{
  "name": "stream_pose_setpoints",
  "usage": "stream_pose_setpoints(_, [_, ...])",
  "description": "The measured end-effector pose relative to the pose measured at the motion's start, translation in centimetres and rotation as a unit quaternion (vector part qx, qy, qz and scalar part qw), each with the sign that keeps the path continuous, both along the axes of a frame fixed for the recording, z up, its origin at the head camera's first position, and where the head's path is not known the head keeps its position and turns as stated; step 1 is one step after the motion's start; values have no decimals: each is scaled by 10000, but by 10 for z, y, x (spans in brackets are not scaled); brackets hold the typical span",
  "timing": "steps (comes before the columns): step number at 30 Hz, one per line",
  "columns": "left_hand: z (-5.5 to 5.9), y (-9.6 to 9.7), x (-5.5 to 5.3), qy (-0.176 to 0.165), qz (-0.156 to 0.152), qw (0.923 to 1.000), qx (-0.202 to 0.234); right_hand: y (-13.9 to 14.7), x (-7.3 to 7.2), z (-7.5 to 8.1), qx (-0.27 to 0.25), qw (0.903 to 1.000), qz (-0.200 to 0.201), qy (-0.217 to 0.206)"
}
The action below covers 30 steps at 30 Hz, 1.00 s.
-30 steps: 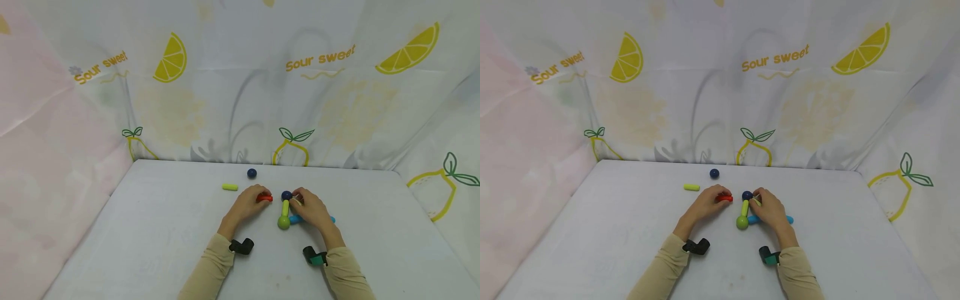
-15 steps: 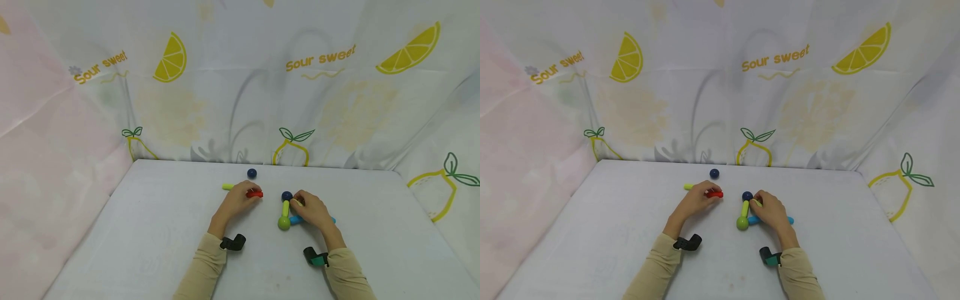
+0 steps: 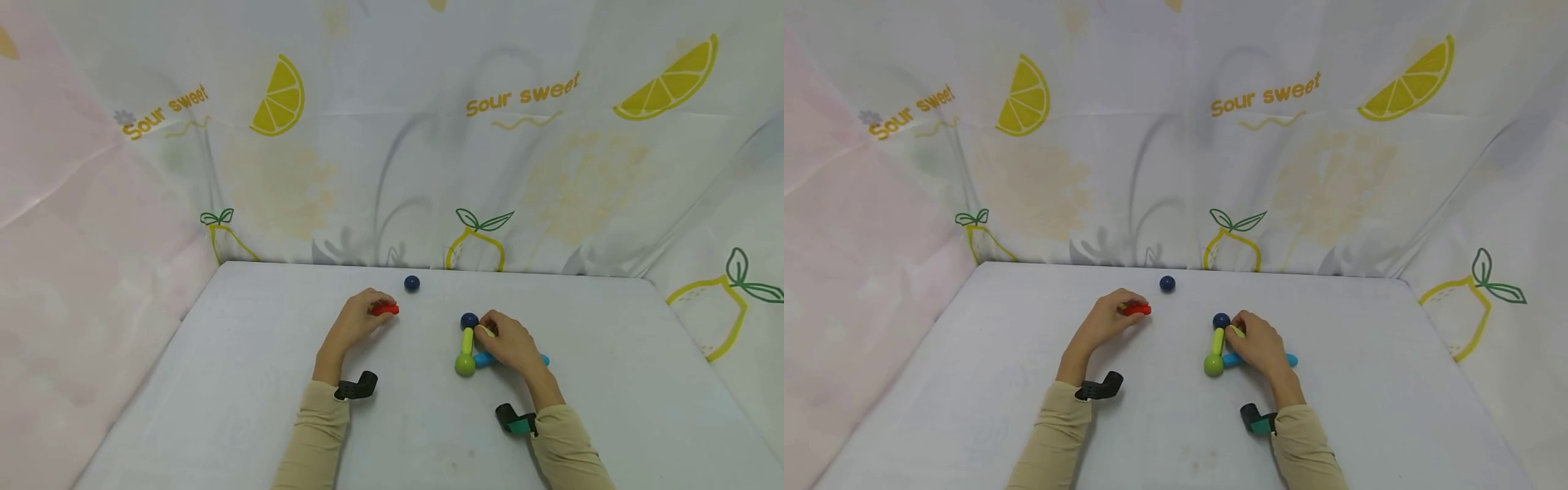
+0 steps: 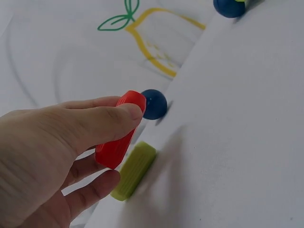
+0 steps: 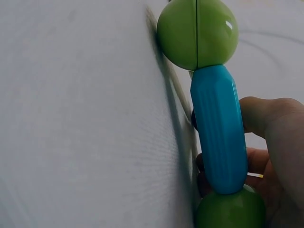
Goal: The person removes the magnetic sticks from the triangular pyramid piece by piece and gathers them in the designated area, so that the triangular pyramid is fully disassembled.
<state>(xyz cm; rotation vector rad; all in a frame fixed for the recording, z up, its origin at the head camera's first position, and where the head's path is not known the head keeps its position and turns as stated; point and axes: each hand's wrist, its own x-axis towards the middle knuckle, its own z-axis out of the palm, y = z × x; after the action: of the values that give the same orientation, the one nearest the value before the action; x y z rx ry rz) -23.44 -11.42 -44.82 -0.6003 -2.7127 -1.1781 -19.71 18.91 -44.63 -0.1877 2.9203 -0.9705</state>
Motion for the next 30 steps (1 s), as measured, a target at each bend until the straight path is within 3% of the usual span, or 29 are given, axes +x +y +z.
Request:
stream_pose_setpoints(4, [-1, -7, -1, 127, 70, 9998, -119, 0, 0, -1, 5, 10000, -3, 6])
stream_pose_setpoints(11, [-7, -16, -5, 55, 261, 9994, -212, 0, -1, -3, 62, 10000, -39, 7])
stream_pose_setpoints(18, [-11, -19, -6, 268, 213, 9990, -285, 0, -2, -4, 101, 9999, -30, 27])
stream_pose_setpoints(30, [-15, -21, -5, 33, 254, 9991, -331, -1, -1, -5, 16, 9999, -49, 100])
